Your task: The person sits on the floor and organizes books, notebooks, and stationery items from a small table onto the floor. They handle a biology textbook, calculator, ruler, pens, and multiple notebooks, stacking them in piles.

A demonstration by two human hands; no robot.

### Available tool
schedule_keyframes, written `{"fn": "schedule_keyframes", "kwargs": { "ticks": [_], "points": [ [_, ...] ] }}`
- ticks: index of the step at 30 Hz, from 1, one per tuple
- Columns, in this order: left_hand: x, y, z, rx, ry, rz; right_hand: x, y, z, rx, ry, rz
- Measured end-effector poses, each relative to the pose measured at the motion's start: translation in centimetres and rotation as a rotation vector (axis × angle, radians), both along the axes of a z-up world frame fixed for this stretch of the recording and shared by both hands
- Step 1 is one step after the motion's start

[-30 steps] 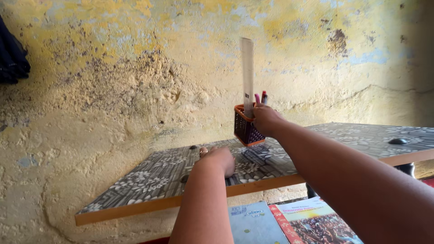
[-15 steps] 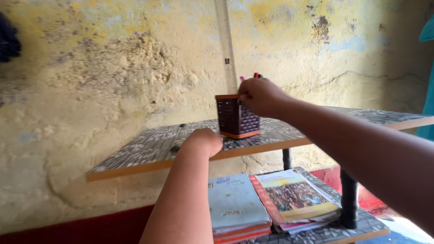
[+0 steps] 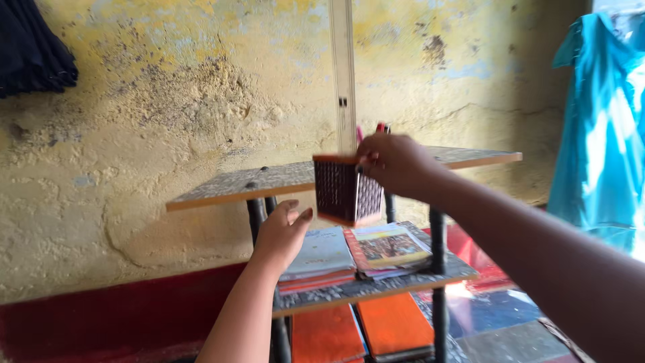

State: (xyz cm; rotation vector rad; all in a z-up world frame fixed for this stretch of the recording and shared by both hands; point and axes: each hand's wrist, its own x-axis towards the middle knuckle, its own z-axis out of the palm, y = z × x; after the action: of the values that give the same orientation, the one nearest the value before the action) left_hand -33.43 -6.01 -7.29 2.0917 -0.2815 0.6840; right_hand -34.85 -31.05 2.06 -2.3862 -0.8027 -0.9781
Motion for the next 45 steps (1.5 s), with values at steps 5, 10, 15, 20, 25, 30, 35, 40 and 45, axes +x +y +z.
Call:
{"fn": "schedule_keyframes", "kwargs": {
  "ticks": [5, 10, 15, 20, 25, 30, 35, 40, 45],
  "points": [
    [-9.2, -3.5, -5.6, -0.235, 0.06, -0.106, -8.2, -1.8, -7.9, 0.069, 0.097, 0.053],
    [-14.6, -6.3, -13.4, -0.407, 0.199, -0.234, -12.6, -2.7, -18.2, 0.045, 0.177, 0.028],
    [-15.1, -8.4, -23.8, -0.465, 0.48, -0.136, -15.2, -3.7, -29.7, 0.11, 0.284, 0.104],
    [-13.4, -10.1, -33.2, -0.478, 0.75, -0.139, -17.1, -4.4, -39.0, 0.124, 0.42, 0.006],
    [-11.3, -10.0, -40.7, -0.454, 0.856, -0.106, -16.2, -4.1, -45.2, 0.147, 0.482, 0.014],
    [-8.4, -8.0, -48.4, -0.415, 0.833, -0.01, -12.0, -2.8, -51.8, 0.068, 0.524, 0.017],
    [-5.1, -6.0, -51.7, -0.345, 0.886, 0.087, -8.4, -1.5, -56.0, 0.005, 0.622, 0.06],
    [-2.1, -6.2, -52.4, -0.425, 0.973, 0.049, -5.3, -1.7, -57.9, 0.02, 0.634, 0.091],
    [0.1, -6.9, -53.7, -0.33, 0.896, 0.05, -2.6, -2.9, -60.1, 0.087, 0.642, 0.157]
  ]
}}
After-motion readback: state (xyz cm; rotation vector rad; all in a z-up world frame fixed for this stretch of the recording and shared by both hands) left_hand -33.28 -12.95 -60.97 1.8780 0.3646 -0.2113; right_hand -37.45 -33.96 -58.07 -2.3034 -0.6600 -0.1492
